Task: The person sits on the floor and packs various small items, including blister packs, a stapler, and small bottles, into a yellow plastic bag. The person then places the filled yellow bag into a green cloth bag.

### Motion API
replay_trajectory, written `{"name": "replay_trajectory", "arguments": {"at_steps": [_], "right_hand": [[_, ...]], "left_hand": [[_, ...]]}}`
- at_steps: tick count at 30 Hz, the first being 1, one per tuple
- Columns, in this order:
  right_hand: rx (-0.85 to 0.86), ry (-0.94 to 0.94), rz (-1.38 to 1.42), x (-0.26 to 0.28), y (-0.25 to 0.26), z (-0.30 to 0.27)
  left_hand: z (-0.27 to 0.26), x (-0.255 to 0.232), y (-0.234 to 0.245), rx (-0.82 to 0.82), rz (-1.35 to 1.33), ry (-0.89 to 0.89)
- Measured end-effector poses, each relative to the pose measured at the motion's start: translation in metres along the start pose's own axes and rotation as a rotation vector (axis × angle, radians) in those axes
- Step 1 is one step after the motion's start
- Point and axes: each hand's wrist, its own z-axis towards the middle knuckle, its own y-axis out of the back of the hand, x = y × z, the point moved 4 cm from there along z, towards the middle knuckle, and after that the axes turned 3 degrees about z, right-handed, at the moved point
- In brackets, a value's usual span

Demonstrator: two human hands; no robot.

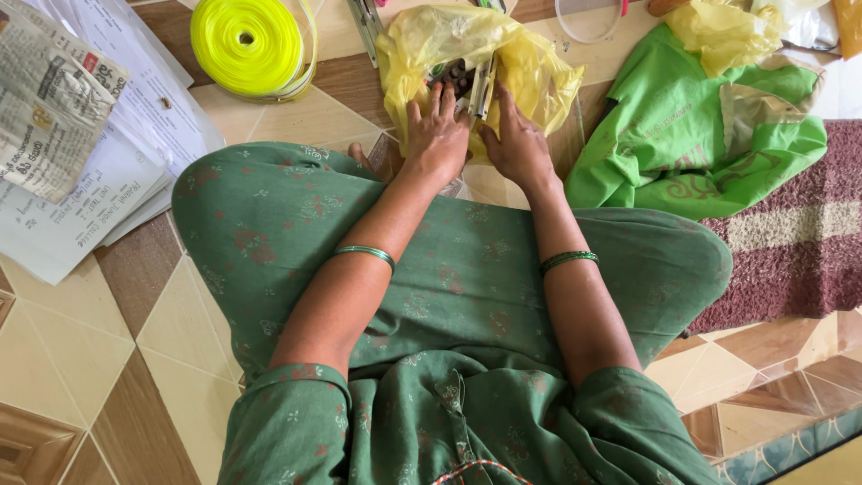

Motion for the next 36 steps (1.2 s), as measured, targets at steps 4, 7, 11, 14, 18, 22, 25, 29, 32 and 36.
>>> {"name": "replay_trajectory", "arguments": {"at_steps": [4,7,11,14,18,22,25,29,32,36], "right_hand": [[0.074,-0.18,-0.155,0.01,0.015,0.002],[0.039,-0.274,-0.119,0.021,0.032,0.002],[-0.275,-0.202,-0.054,0.026,0.055,0.01],[-0.291,-0.098,-0.133,0.012,0.052,0.024],[-0.09,-0.096,-0.133,-0.023,0.017,0.027],[-0.171,0.062,-0.067,-0.048,-0.003,0.02],[-0.201,0.017,-0.062,-0.058,-0.008,0.021],[-0.252,0.021,-0.1,-0.041,0.006,0.024],[-0.297,-0.037,-0.1,-0.018,0.026,0.022],[-0.271,-0.193,-0.068,0.008,0.047,0.018]], "left_hand": [[-0.002,-0.001,0.008,0.049,0.023,-0.001],[-0.006,-0.005,0.013,0.111,0.086,-0.006],[-0.008,-0.01,0.017,-0.111,0.026,-0.064],[-0.004,-0.011,0.01,-0.241,-0.036,-0.132],[0.006,-0.009,-0.004,-0.308,-0.08,-0.203],[0.009,-0.009,-0.013,-0.255,-0.021,-0.182],[0.007,-0.015,-0.011,-0.078,0.191,-0.17],[-0.004,-0.026,0.005,0.02,0.238,-0.141],[-0.01,-0.027,0.012,0.058,0.231,-0.141],[-0.008,-0.026,0.022,-0.136,0.083,-0.17]]}}
